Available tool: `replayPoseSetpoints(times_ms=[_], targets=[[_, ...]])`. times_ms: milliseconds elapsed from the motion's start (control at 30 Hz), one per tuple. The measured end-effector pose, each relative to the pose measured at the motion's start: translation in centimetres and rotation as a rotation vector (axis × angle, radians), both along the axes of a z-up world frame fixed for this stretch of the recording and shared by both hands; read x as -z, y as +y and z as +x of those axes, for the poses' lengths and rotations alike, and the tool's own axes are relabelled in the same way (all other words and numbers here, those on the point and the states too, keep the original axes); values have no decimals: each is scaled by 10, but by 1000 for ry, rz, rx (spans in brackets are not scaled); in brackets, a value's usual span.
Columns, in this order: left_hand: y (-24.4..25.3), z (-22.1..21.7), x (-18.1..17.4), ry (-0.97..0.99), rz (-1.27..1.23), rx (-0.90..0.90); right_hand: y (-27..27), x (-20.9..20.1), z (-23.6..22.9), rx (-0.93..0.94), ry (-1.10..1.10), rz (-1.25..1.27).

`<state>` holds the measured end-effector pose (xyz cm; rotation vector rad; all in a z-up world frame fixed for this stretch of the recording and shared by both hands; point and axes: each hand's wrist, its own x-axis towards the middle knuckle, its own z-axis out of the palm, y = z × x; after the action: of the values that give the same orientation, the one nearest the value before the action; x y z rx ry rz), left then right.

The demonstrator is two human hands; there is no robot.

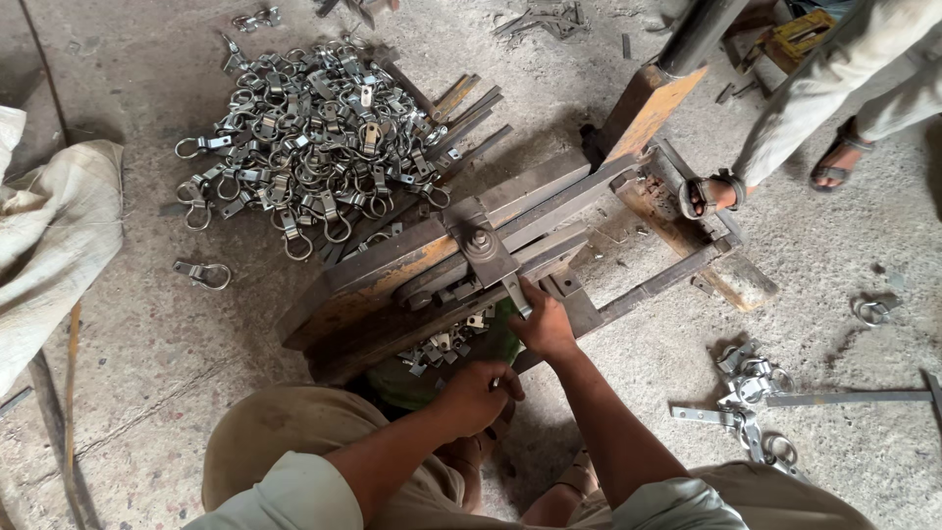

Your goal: The person operates a manual lever press machine to shape metal hardware components. They pick up metal pieces from a green bucket, place them into the press die, and pull the lever to stamp the metal. The finished items are collected in a pile on the floor.

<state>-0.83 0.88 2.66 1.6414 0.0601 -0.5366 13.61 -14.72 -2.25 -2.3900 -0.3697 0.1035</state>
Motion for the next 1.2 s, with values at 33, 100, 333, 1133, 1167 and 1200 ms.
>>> replayPoseSetpoints(times_ms=[33, 100, 333, 1133, 1167, 1200], targets=[[0, 1, 0, 15, -11, 4, 0, -3, -1, -1, 11, -8], [0, 2, 0, 45, -35, 13, 3, -10, -3, 4, 45, -22], [-1, 5, 2, 67, -95, 15, 5, -21, -6, -13, 75, -11], [7, -2, 6, -79, 34, -1, -9, -37, -3, 0, 300, -131], [7, -3, 4, -69, 52, 5, -8, -40, -4, 33, 356, -135], [7, -3, 2, -60, 70, 10, -8, -44, -5, 67, 412, -138]])
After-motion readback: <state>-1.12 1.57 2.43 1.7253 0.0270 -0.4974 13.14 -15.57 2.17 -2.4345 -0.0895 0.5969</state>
